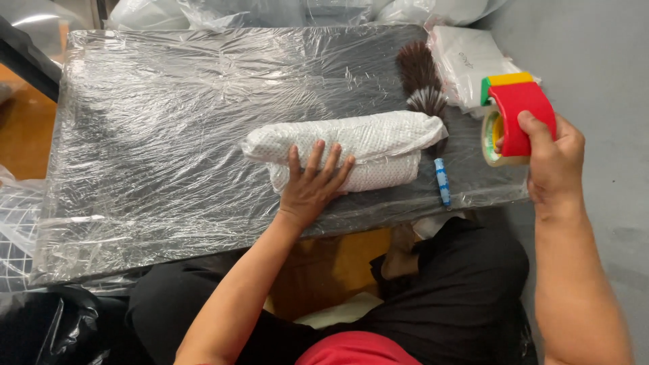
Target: Rolling a white pillow and placing it into a black plastic shipping bag, sealing it with tape, and then placing it into a larger clear plastic bag.
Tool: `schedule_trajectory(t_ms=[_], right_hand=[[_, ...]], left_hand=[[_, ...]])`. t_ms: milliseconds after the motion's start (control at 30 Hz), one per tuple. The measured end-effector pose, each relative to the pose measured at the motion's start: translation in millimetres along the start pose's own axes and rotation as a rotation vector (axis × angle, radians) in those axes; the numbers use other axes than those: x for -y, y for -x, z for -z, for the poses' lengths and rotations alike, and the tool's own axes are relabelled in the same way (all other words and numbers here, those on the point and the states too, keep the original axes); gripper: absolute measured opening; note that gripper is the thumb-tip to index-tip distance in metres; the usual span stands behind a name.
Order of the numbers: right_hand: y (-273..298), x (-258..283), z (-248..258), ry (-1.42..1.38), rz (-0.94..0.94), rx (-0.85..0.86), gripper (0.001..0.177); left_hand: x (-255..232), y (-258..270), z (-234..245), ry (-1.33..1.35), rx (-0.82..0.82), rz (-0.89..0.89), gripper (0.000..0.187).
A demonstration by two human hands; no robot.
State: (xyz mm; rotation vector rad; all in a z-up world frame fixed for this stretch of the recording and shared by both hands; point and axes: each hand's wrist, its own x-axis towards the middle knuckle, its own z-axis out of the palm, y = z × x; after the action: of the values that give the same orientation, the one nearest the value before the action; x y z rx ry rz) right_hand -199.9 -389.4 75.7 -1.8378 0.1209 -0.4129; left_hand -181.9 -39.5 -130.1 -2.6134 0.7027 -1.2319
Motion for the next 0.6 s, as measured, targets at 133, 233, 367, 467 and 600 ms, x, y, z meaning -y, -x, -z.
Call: schedule_trajectory(t_ms=[133, 233, 367, 467, 600], right_hand=[[5, 49, -32, -0.355, -0.148, 0.171, 0.026], [3, 61, -63, -0.485, -0.262, 0.249, 0.03], [2, 69, -99, -0.57, -0.366, 0.421, 0.032], [-7, 53, -118, -0.555, -0.411, 0.449, 0.03], [-21, 33, -141, -0.494, -0.452, 0.476, 0.027]], left_hand=[[-1, -2, 1, 0.001, -0.022, 0.012, 0.071], [-1, -1, 1, -0.002, -0.044, 0.014, 0.068], [2, -4, 7, 0.028, -0.046, 0.011, 0.067], [-5, -5, -11, 0.097, -0.16, 0.024, 0.06], [-7, -4, -16, 0.161, -0.247, 0.031, 0.063]])
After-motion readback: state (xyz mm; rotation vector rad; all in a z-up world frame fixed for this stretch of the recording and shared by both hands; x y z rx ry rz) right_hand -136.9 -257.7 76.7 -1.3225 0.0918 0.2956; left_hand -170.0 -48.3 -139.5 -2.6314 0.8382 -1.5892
